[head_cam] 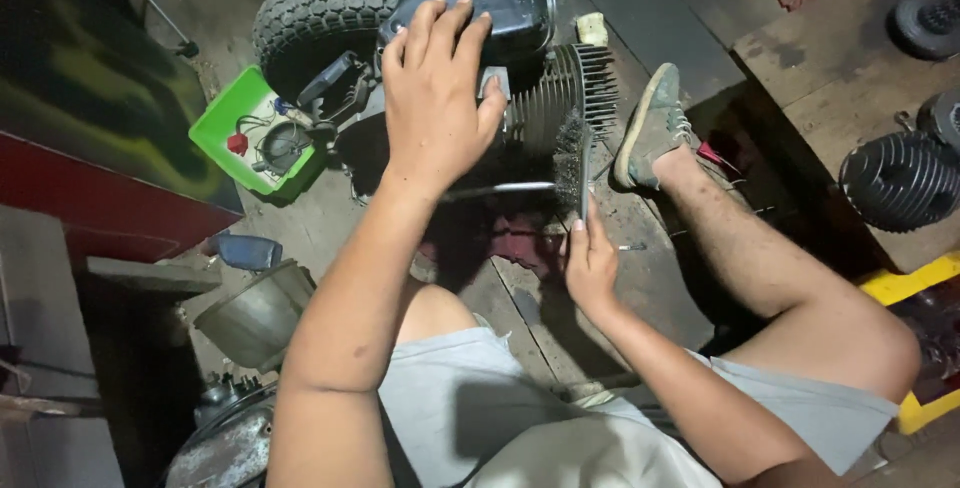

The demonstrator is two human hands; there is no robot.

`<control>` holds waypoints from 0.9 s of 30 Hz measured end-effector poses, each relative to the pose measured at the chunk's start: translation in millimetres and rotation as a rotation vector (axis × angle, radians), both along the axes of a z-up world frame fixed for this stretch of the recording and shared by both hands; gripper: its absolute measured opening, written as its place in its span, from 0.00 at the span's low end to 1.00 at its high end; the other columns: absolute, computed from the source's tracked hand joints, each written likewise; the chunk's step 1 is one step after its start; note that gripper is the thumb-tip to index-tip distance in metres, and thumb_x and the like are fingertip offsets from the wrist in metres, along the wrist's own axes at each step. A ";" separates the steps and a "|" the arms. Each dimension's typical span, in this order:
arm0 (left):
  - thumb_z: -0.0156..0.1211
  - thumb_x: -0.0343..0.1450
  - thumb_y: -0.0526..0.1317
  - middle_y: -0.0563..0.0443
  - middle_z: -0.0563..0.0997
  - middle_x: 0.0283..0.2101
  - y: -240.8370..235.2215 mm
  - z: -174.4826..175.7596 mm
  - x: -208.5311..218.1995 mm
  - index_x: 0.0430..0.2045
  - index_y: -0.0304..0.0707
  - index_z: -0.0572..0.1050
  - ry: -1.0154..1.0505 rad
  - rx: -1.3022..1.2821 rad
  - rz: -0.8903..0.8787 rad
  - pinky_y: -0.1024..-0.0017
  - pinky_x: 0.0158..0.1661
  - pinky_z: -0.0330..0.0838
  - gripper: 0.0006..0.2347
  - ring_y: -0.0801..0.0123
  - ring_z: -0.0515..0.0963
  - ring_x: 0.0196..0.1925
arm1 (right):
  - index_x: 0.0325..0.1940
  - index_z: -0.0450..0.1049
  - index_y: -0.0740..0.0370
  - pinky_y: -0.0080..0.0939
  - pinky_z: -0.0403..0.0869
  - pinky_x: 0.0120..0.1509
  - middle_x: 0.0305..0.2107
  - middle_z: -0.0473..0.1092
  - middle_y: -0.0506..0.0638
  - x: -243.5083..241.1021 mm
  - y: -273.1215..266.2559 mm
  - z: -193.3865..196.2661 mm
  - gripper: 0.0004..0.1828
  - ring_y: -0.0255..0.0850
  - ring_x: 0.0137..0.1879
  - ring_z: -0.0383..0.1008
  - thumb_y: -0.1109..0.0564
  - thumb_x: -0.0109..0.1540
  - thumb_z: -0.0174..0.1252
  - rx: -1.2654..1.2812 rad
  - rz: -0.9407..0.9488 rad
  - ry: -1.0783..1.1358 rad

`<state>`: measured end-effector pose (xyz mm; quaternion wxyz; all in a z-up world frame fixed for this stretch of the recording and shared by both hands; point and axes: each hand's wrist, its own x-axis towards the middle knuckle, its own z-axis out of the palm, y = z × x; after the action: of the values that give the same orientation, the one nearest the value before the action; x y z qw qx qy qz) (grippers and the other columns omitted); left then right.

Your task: Cleaning a metal engine component with a wire brush and performing maintenance on an engine block using a screwdriver.

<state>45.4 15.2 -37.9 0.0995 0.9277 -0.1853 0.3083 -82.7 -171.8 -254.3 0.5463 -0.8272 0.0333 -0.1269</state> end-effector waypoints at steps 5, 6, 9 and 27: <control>0.65 0.66 0.39 0.43 0.72 0.62 -1.2 -1.1 -0.4 0.56 0.34 0.74 -0.014 -0.004 -0.005 0.53 0.63 0.58 0.22 0.53 0.65 0.68 | 0.75 0.57 0.64 0.44 0.67 0.25 0.37 0.77 0.58 27.5 -3.9 48.5 0.27 0.41 0.22 0.68 0.62 0.71 0.42 -0.155 0.025 -0.106; 0.65 0.67 0.39 0.43 0.72 0.62 0.1 -1.0 0.0 0.56 0.34 0.74 -0.016 -0.006 0.001 0.53 0.63 0.58 0.22 0.53 0.65 0.68 | 0.76 0.56 0.61 0.48 0.69 0.24 0.43 0.78 0.63 37.0 -5.8 60.7 0.27 0.45 0.20 0.70 0.62 0.70 0.43 -0.235 0.040 -0.122; 0.65 0.66 0.39 0.43 0.72 0.62 0.4 -2.1 -0.3 0.55 0.33 0.74 -0.032 -0.021 -0.002 0.53 0.63 0.58 0.21 0.53 0.65 0.68 | 0.71 0.61 0.75 0.45 0.70 0.17 0.18 0.72 0.59 59.6 -19.3 89.7 0.25 0.45 0.15 0.69 0.65 0.70 0.43 -0.294 0.107 -0.079; 0.68 0.63 0.38 0.45 0.79 0.47 4.7 -17.9 8.6 0.47 0.36 0.75 -0.255 -0.110 -0.053 0.57 0.53 0.63 0.19 0.53 0.74 0.47 | 0.75 0.57 0.69 0.62 0.75 0.38 0.35 0.75 0.73 56.5 -46.2 159.2 0.40 0.68 0.36 0.77 0.67 0.58 0.56 -0.713 0.281 -0.060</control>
<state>54.0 20.0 -55.8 0.1342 0.8689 -0.2037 0.4307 -26.2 -218.0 -95.1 0.2373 -0.9577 -0.1424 -0.0786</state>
